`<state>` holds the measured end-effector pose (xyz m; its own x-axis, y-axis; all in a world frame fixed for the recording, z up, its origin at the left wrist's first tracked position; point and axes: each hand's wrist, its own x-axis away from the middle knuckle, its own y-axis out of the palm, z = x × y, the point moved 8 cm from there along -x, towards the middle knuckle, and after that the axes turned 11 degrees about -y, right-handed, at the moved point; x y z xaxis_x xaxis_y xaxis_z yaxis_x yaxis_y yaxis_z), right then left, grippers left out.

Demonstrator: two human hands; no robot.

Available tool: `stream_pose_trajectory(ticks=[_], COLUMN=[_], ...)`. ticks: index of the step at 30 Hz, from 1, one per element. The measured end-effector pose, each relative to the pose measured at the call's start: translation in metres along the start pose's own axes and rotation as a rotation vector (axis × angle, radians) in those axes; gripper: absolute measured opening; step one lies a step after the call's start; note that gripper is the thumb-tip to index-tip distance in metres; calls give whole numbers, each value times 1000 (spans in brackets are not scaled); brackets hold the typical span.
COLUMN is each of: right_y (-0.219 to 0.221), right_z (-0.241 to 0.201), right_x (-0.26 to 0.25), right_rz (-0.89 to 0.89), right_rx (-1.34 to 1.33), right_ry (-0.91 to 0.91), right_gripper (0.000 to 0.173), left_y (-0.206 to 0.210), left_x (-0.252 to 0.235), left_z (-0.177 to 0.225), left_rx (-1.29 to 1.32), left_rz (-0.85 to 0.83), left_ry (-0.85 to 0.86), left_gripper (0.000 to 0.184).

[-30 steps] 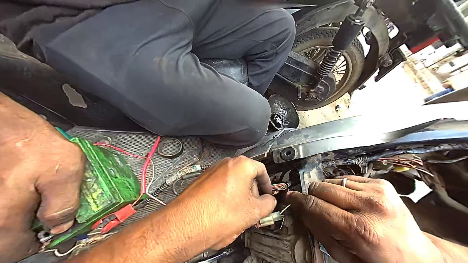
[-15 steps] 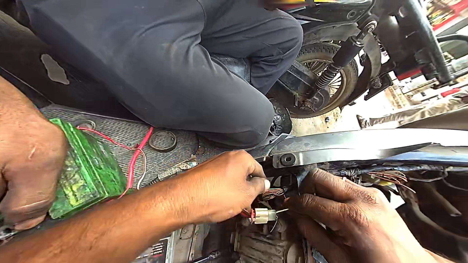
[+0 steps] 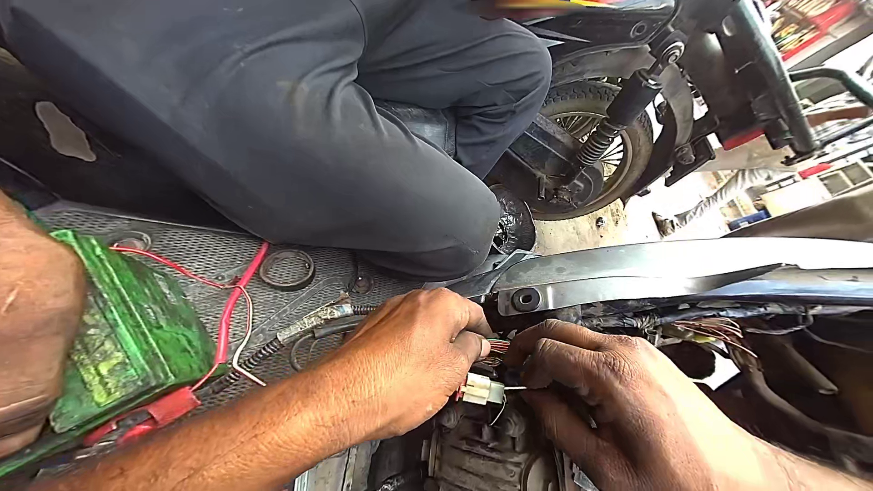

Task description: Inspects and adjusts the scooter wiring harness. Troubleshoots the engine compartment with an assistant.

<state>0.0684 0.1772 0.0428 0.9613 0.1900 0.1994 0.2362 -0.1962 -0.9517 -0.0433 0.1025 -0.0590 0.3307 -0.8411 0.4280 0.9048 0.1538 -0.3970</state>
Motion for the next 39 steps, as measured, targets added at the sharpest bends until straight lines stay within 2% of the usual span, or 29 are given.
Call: stream_pose_trajectory(ticks=[6,13,22,35,39], right_y=[1,1,0,-4,-2], right_z=[2,-6,-9,-14,-11], right_x=[-1,-6,-7,5,4], right_rz=[-50,-119,-85,87,33], right_rx=[6,168,209,201,195], right_ry=[17,-24,-61,-86,-40], right_gripper=[18,17,15,17,17], left_y=[0,4,10,8,9], left_x=[1,-2,-4,8,10], left_z=[-2,-6,-11,-8,-9], left_rx=[37,72,110,6,22], left_rz=[50,44,37,289,330], left_ry=[-9,-13,40,101,117], left_gripper=[16,15,19,27,27])
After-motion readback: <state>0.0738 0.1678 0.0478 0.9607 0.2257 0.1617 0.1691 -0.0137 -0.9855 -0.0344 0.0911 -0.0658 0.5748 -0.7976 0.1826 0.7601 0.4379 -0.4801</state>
